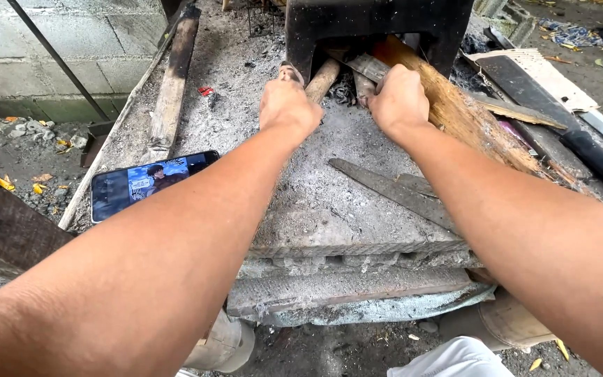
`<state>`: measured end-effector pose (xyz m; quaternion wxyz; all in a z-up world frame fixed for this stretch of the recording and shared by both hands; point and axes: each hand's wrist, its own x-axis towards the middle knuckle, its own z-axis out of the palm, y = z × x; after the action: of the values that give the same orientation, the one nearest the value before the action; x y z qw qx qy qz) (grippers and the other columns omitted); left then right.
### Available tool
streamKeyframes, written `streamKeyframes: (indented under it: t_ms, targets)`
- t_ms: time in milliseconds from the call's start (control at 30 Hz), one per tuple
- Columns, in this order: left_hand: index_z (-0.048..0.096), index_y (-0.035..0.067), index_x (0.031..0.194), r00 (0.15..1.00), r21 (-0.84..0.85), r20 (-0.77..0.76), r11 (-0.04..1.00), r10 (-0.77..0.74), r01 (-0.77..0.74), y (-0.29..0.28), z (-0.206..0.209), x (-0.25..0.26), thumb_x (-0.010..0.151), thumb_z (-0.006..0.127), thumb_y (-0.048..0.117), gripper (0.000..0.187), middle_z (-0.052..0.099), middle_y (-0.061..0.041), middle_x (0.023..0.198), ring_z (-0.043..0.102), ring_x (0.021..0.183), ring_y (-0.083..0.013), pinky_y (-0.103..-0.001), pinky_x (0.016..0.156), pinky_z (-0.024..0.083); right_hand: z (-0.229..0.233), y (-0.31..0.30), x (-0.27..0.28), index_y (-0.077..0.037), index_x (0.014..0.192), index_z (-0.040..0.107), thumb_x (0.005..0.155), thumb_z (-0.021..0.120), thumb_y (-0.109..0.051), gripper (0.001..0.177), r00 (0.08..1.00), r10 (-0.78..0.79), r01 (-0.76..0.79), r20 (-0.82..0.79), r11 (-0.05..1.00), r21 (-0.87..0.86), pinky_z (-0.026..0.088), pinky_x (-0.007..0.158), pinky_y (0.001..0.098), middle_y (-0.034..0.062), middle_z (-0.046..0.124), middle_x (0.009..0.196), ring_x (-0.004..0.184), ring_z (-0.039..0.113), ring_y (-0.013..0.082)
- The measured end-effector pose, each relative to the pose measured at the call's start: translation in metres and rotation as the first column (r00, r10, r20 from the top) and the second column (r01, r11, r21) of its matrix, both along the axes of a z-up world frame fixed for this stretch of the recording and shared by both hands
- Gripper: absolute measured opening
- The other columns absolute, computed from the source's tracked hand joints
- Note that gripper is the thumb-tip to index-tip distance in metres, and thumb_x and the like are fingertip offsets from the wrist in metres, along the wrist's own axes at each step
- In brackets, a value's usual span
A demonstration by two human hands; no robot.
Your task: Preparing firewood using a machete and lighting a stone stove with cardboard.
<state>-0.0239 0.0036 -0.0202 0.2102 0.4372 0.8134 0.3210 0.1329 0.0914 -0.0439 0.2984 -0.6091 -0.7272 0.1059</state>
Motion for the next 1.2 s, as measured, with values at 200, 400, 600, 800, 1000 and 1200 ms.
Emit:
streamKeyframes:
  t_ms: [200,400,600,800,1000,1200]
  targets:
    - [0.059,0.002,0.119,0.998,-0.02,-0.055,0.999,-0.026,0.025,0.006,-0.005,-0.005,0.087,0.07,0.006,0.033,0.066,-0.014,0.101,0.071,0.085,-0.0199,-0.031,0.072,0.061,0.01,-0.017,0.002,0.0,0.099,0.078,0.093,0.079,-0.027,0.028,0.995,-0.021,0.021,0.103,1.0,0.001,0.059,0.08,0.0465,0.0234,0.073,0.1,0.093,0.073,0.0364]
    - [0.054,0.01,0.125,1.0,0.105,-0.001,0.995,-0.002,0.002,0.0,-0.005,-0.007,0.083,0.069,0.003,0.045,0.065,-0.013,0.107,0.069,0.093,-0.0217,-0.033,0.079,0.06,0.006,-0.011,0.007,-0.004,0.101,0.077,0.088,0.08,-0.02,0.021,0.989,-0.028,0.022,0.144,0.999,0.047,0.059,0.083,0.0448,0.0215,0.073,0.105,0.098,0.073,0.0363]
    - [0.053,0.009,0.127,1.0,0.073,-0.009,0.997,-0.001,0.002,0.011,-0.01,-0.012,0.084,0.066,0.005,0.045,0.068,-0.018,0.113,0.073,0.102,-0.0283,-0.036,0.088,0.059,0.01,-0.01,0.011,0.002,0.101,0.072,0.087,0.082,-0.021,0.029,0.981,-0.057,0.046,0.183,0.997,0.065,0.058,0.084,0.0465,0.0252,0.072,0.106,0.1,0.071,0.0393]
    - [0.054,0.008,0.124,1.0,0.103,-0.01,0.995,0.009,-0.008,-0.001,-0.002,-0.008,0.083,0.069,0.009,0.044,0.067,-0.021,0.112,0.07,0.103,-0.0335,-0.039,0.091,0.059,0.03,-0.027,0.015,-0.003,0.101,0.076,0.088,0.078,-0.021,0.022,0.994,-0.02,0.032,0.104,0.992,-0.12,0.059,0.087,0.0463,0.0231,0.075,0.107,0.1,0.075,0.0363]
    - [0.053,0.009,0.126,0.999,0.047,0.049,0.999,0.023,-0.025,-0.006,0.007,-0.005,0.08,0.069,0.003,0.049,0.069,-0.021,0.11,0.074,0.1,-0.0337,-0.04,0.087,0.062,0.057,-0.021,0.013,0.001,0.102,0.074,0.084,0.085,-0.035,0.041,0.99,-0.035,0.056,0.138,0.986,-0.155,0.058,0.087,0.0458,0.0238,0.073,0.106,0.1,0.072,0.0363]
    - [0.057,0.006,0.122,0.999,0.038,0.029,0.999,0.016,-0.017,-0.005,0.01,-0.003,0.081,0.071,0.006,0.043,0.07,-0.023,0.11,0.073,0.1,-0.0348,-0.039,0.086,0.061,0.059,-0.003,0.048,-0.003,0.1,0.077,0.078,0.086,-0.026,0.033,0.966,-0.038,-0.02,0.257,0.976,0.218,0.051,0.095,0.0467,0.0198,0.069,0.114,0.114,0.062,0.037]
